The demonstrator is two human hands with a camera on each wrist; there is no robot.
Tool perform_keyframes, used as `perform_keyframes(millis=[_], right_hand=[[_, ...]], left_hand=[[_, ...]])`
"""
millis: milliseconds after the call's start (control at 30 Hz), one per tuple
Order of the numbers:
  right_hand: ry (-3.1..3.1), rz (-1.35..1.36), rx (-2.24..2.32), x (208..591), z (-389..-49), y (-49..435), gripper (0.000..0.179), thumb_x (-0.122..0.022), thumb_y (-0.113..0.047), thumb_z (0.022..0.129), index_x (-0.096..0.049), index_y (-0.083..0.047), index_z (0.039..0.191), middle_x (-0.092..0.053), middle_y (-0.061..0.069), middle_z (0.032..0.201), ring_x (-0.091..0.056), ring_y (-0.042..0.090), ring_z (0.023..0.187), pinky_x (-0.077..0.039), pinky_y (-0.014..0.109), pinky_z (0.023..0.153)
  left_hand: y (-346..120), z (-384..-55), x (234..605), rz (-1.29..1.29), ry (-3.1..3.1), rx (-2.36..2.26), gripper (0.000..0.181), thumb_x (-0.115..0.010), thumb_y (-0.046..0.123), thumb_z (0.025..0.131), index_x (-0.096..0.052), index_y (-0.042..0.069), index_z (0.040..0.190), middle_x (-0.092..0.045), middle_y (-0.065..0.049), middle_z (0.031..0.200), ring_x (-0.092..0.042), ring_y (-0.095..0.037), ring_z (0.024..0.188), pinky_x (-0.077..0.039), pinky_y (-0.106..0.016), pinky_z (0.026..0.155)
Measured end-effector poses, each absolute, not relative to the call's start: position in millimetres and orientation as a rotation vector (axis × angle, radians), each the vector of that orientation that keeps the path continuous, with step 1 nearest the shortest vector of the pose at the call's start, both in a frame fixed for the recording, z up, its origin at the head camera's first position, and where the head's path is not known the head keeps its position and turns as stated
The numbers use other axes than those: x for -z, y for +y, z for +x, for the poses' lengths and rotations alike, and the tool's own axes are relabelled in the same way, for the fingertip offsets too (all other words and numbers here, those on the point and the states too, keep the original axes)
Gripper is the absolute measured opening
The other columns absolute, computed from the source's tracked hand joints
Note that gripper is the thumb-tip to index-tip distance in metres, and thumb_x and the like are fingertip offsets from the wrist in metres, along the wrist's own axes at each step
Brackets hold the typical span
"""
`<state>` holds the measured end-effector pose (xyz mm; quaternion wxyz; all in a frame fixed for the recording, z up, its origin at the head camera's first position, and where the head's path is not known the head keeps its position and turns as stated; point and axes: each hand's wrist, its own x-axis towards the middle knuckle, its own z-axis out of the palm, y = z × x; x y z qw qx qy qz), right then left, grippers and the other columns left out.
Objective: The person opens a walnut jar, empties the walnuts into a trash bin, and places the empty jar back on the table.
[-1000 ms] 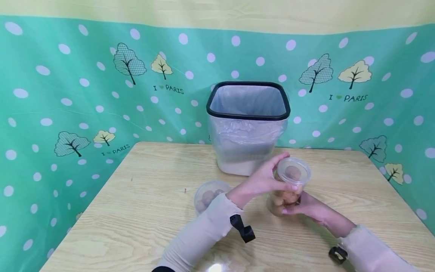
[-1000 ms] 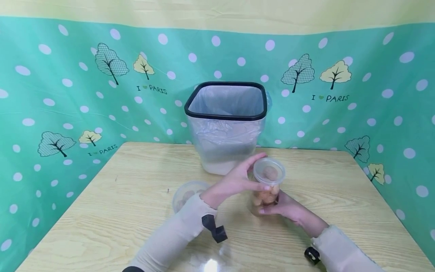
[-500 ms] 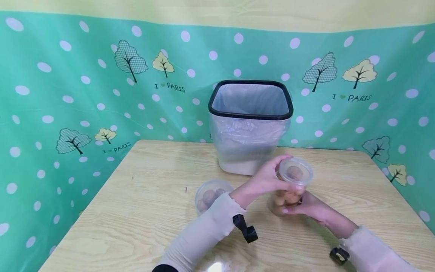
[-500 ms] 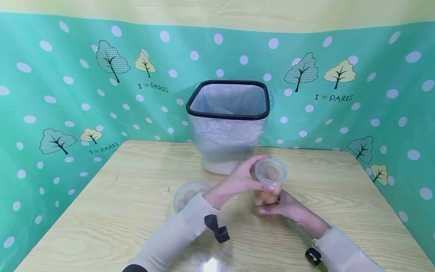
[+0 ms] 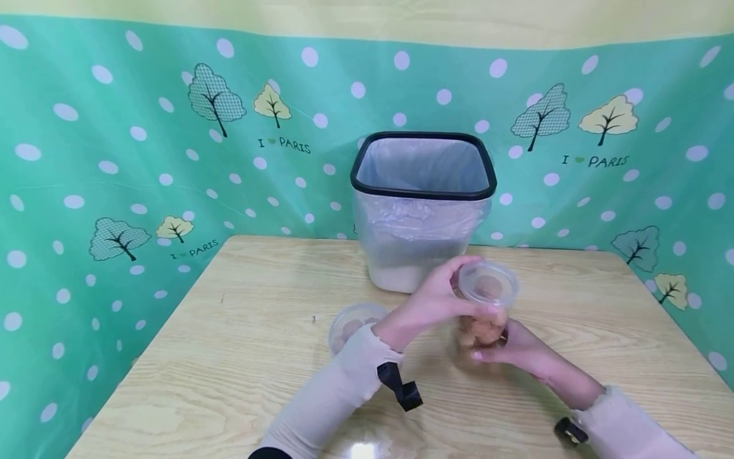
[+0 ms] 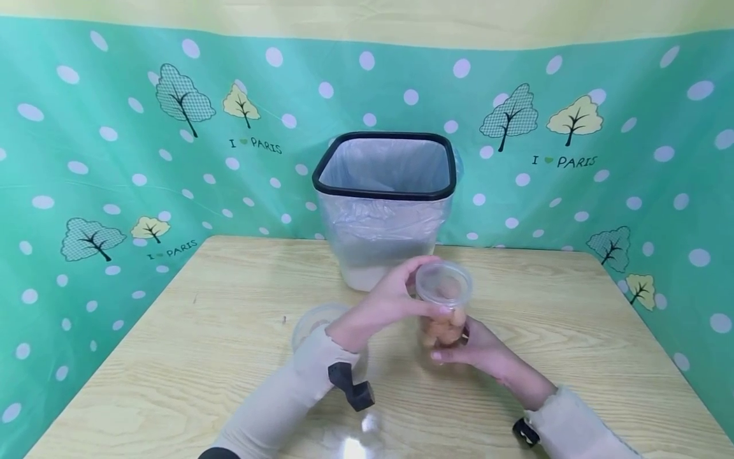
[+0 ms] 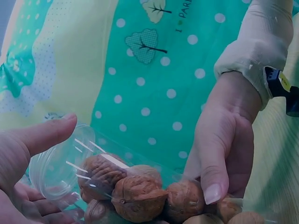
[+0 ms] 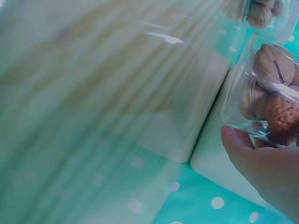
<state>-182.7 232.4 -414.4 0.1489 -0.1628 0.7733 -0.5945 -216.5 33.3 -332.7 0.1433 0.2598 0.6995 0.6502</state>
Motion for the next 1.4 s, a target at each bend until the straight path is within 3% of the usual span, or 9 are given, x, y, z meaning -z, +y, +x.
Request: perform_keyframes(millis=[167, 400, 567, 933, 1033, 1167, 1400], right_hand=[[2.234, -0.501, 1.724, 406, -182, 225, 0.068, -0.073, -0.006, 0.079, -0.039, 0.004, 0.136, -0.059, 0.011, 0.123, -0.056, 0.012, 0.109, -0.044, 0.024, 0.09], [2.36, -0.528, 1.72, 396, -183, 219, 0.063, -0.075, -0.007, 0.077, -0.046, -0.003, 0.132, -0.061, 0.008, 0.119, -0.058, 0.013, 0.103, -0.048, 0.027, 0.085], [2.54, -0.601, 1.648, 388, -182, 215, 0.058, -0.077, -0.007, 0.074, -0.052, 0.005, 0.125, -0.063, 0.013, 0.109, -0.06, 0.01, 0.092, -0.051, 0.026, 0.076], [2.702, -0.702, 1.571, 371, -185, 208, 0.044, -0.083, -0.008, 0.067, -0.06, 0.0, 0.105, -0.064, 0.002, 0.094, -0.058, 0.007, 0.088, -0.047, 0.021, 0.078], [2.708, -0.74, 1.552, 368, -187, 205, 0.042, -0.083, -0.009, 0.066, -0.061, -0.001, 0.101, -0.064, 0.0, 0.09, -0.058, 0.007, 0.085, -0.047, 0.021, 0.077], [2.707, -0.828, 1.524, 361, -190, 201, 0.042, -0.082, -0.009, 0.066, -0.062, -0.001, 0.102, -0.065, -0.002, 0.088, -0.058, 0.007, 0.082, -0.048, 0.022, 0.074], [2.616, -0.886, 1.504, 351, -194, 199, 0.043, -0.081, -0.009, 0.068, -0.063, 0.002, 0.105, -0.067, 0.004, 0.091, -0.061, 0.008, 0.08, -0.051, 0.025, 0.069]], left_hand=[[19, -217, 326, 0.73, 1.981, -1.949, 0.074, -0.081, 0.005, 0.072, -0.047, 0.016, 0.136, -0.057, 0.009, 0.12, -0.054, -0.005, 0.107, -0.041, -0.025, 0.096], [1, -214, 314, 0.753, 1.992, -1.99, 0.074, -0.078, 0.004, 0.075, -0.042, 0.011, 0.139, -0.055, 0.001, 0.127, -0.054, -0.009, 0.111, -0.042, -0.025, 0.097], [-10, -212, 310, 0.713, 2.01, -2.029, 0.071, -0.077, 0.007, 0.077, -0.042, 0.015, 0.139, -0.052, 0.001, 0.13, -0.053, -0.01, 0.115, -0.041, -0.03, 0.099], [-32, -217, 311, 0.882, 1.959, -2.054, 0.075, -0.074, 0.002, 0.077, -0.037, 0.009, 0.142, -0.048, -0.008, 0.136, -0.05, -0.016, 0.118, -0.041, -0.03, 0.099], [-39, -221, 310, 1.005, 1.912, -2.038, 0.087, -0.08, 0.021, 0.076, -0.031, 0.006, 0.146, -0.044, -0.014, 0.139, -0.048, -0.018, 0.121, -0.039, -0.03, 0.102], [-47, -226, 308, 1.13, 1.857, -2.057, 0.112, -0.081, 0.054, 0.062, -0.029, 0.002, 0.146, -0.041, -0.019, 0.141, -0.047, -0.018, 0.121, -0.039, -0.031, 0.102], [-56, -229, 306, 1.222, 1.871, -2.076, 0.114, -0.079, 0.059, 0.061, -0.033, -0.006, 0.142, -0.041, -0.024, 0.14, -0.049, -0.016, 0.118, -0.042, -0.03, 0.099]])
